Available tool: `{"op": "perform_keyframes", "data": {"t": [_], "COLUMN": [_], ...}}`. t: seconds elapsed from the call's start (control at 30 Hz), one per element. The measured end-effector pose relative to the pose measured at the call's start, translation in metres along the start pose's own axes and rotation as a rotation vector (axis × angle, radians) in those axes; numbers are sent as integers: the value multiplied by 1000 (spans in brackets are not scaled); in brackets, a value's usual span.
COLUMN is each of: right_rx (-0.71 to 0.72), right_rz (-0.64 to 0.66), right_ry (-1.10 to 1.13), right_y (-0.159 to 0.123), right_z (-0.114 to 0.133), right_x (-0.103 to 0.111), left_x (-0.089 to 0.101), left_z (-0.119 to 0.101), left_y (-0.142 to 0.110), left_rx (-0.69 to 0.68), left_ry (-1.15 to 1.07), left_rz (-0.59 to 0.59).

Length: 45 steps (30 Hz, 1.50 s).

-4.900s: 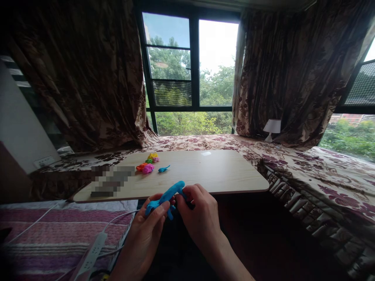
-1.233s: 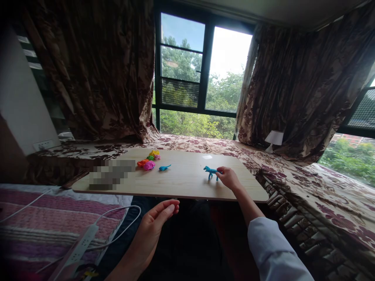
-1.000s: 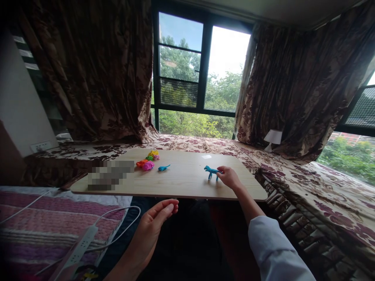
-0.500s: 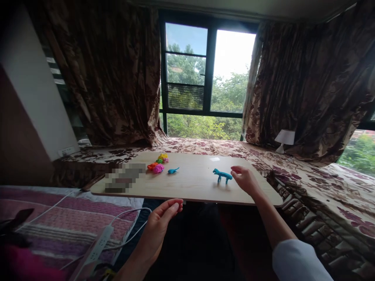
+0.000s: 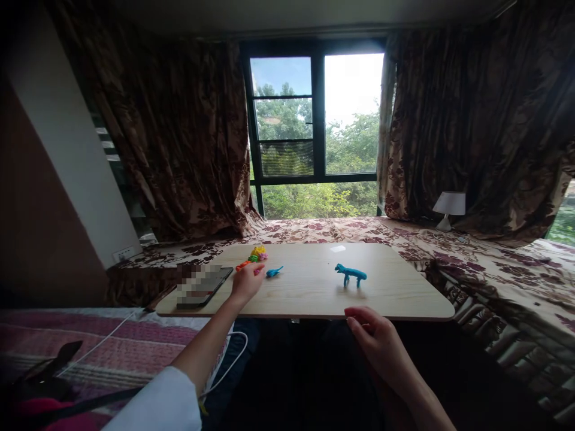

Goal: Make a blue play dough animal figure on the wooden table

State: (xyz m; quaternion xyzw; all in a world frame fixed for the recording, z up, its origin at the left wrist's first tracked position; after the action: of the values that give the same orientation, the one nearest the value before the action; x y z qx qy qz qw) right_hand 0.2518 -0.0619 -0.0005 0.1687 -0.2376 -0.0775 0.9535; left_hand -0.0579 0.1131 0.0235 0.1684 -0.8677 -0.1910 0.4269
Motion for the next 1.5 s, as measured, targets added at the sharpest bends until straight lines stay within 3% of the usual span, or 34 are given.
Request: {"op": "perform_keyframes", "data": {"t": [0.13, 0.3, 0.5, 0.6, 0.67, 0.77, 0.97, 1.3, 1.5], "right_rx": [-25, -7, 162, 256, 290, 289, 271, 326, 298], "right_rz": [31, 3, -90, -47, 17, 54, 35, 95, 190], "right_ry": [64, 117, 197, 191, 151, 115, 68, -82, -33], "right_y": [-8, -7, 6, 7, 5, 2, -3, -14, -18], "right_z": [0, -1, 32, 54, 63, 63, 57, 68, 71], "right_x": [-3, -4, -23, -32, -37, -40, -42, -45, -48], "left_x": [-33, -27, -9, -9, -10, -9, -4, 4, 5], "left_z": [-28, -45, -83, -100, -106, -108, -98, -105, -103], "left_y": [11, -2, -89, -130, -145, -153, -156, -162, -162], "left_rx": [33, 108, 110, 177, 244, 284, 242, 244, 337], "left_ry": [-104, -338, -778, -1026, -1207, -1296, -1160, -1165, -1190], "left_rz": [126, 252, 517, 656, 703, 710, 624, 691, 628]}}
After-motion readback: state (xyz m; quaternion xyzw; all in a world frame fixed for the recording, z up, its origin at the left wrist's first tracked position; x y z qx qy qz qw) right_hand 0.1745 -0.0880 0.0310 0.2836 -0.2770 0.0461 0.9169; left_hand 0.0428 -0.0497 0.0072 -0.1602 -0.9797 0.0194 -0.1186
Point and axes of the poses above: each hand's wrist, its own y-axis towards the middle knuckle, its own x-axis out of the back of the hand, z = x × y, the point moved 4 cm from there along y, towards the middle knuckle
